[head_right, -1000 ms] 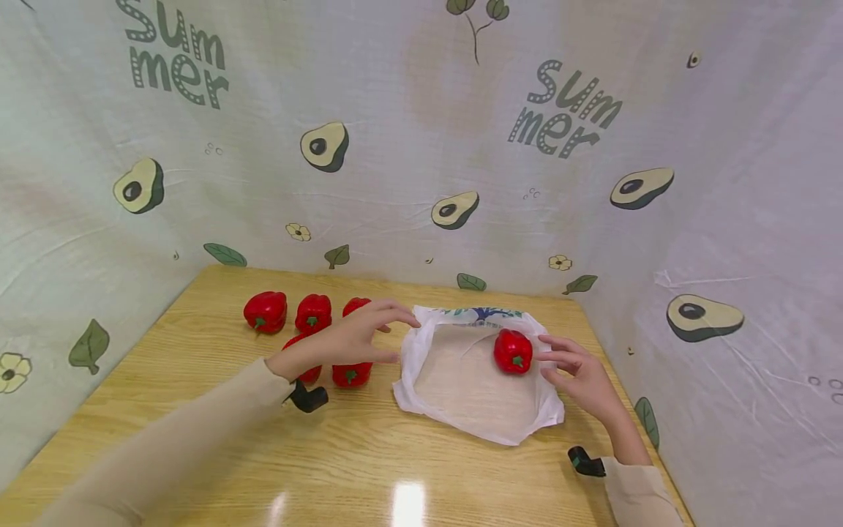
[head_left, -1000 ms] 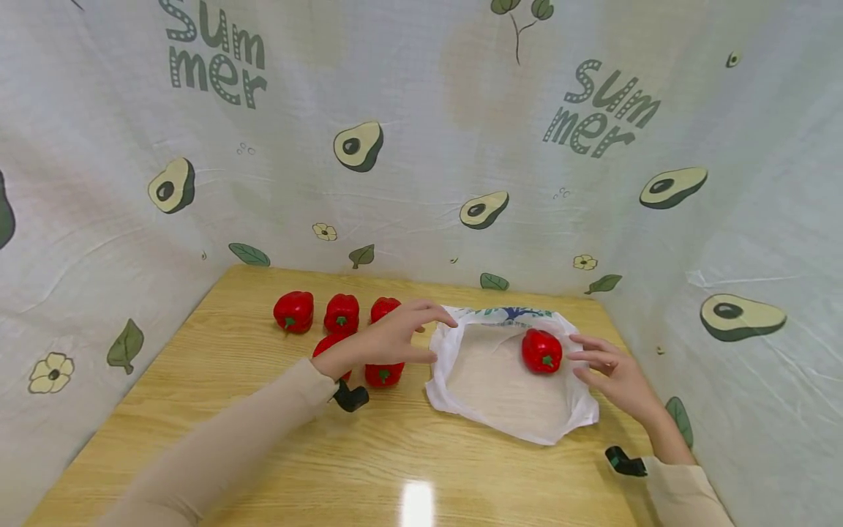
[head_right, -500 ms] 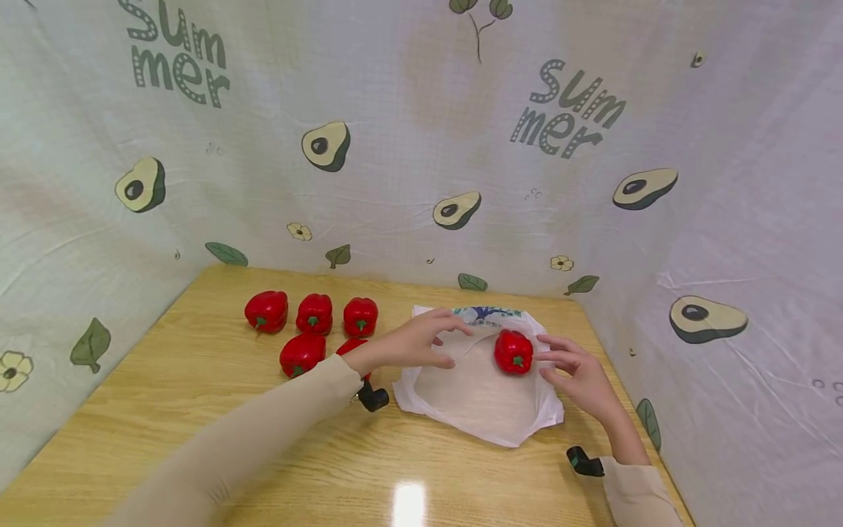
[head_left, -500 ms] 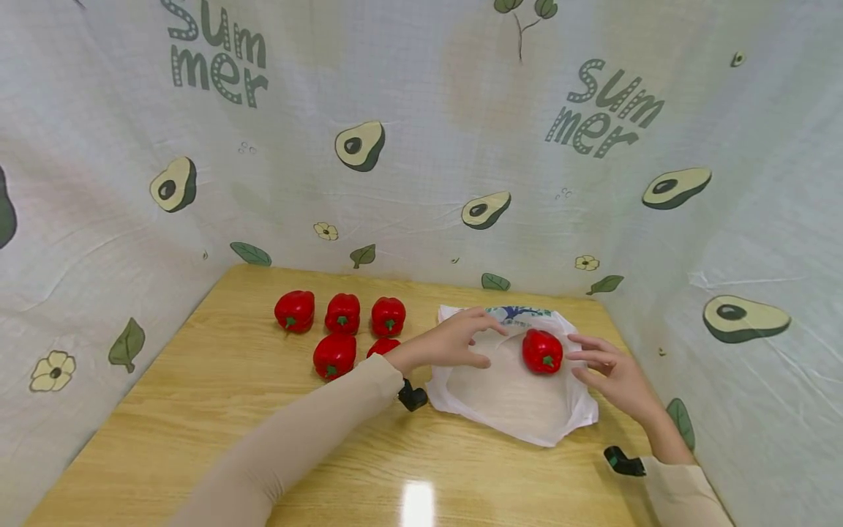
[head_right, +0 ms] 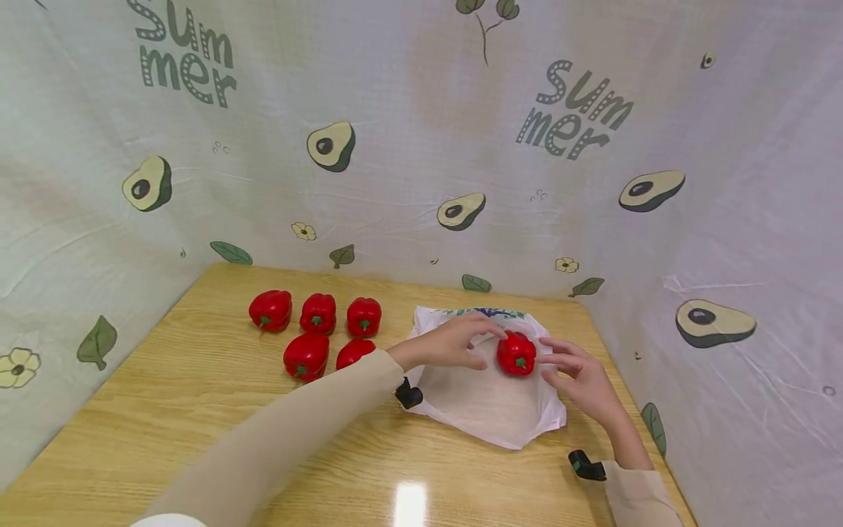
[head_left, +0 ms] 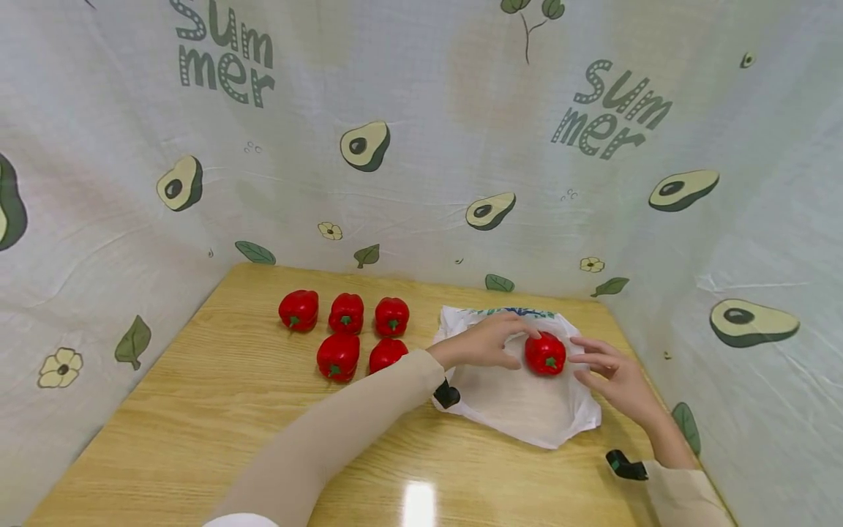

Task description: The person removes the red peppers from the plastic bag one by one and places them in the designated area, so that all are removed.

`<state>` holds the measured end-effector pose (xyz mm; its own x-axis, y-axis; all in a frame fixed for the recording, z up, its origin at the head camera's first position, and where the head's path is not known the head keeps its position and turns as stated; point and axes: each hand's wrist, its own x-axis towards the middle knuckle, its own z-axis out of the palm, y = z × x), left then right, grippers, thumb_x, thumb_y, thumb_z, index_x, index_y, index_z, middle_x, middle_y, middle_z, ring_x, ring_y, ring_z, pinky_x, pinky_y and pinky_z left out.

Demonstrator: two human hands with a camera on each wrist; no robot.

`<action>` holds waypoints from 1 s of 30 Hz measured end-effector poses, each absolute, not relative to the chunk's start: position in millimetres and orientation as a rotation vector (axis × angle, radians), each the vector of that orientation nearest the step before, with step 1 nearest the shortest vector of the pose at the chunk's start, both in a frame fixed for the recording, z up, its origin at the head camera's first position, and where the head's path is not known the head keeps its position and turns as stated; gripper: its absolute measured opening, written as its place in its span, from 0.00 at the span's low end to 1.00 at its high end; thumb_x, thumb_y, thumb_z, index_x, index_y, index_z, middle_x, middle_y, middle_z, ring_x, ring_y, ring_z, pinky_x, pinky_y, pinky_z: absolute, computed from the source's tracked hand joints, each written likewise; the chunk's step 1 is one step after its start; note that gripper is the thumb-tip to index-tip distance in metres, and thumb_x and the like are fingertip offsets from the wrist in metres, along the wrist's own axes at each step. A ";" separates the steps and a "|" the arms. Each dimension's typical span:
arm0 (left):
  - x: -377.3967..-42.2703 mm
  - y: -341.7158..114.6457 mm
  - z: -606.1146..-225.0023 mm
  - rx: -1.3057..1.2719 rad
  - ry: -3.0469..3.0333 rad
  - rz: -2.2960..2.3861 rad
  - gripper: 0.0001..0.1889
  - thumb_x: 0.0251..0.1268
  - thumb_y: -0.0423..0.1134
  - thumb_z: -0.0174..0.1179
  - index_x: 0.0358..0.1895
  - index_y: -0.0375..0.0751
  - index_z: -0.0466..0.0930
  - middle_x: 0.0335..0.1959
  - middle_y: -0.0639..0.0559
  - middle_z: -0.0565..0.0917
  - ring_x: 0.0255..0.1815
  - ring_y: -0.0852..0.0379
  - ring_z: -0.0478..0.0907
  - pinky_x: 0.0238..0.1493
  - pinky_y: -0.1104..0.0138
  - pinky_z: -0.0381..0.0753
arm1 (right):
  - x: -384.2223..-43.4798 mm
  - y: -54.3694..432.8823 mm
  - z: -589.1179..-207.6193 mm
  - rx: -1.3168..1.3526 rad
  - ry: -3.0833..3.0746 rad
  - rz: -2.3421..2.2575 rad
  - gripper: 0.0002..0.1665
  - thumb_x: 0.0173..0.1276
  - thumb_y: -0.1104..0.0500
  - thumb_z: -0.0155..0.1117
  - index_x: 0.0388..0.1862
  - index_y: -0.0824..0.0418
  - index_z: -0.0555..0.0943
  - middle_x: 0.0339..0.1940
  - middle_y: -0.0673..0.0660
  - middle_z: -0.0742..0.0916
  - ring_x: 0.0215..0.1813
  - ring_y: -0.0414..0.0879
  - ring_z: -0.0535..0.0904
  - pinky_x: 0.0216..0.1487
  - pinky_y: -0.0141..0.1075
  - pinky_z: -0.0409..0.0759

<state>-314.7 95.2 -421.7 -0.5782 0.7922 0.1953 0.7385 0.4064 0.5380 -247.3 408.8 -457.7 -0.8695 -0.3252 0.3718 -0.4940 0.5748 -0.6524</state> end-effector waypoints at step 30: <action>-332.0 149.0 -454.4 1.219 2.662 0.831 0.35 0.70 0.43 0.72 0.78 0.61 0.71 0.79 0.59 0.69 0.77 0.56 0.65 0.74 0.64 0.71 | -249.2 407.8 -458.6 0.754 -2.564 1.276 0.14 0.70 0.73 0.71 0.54 0.70 0.88 0.70 0.69 0.79 0.70 0.30 0.73 0.60 0.19 0.77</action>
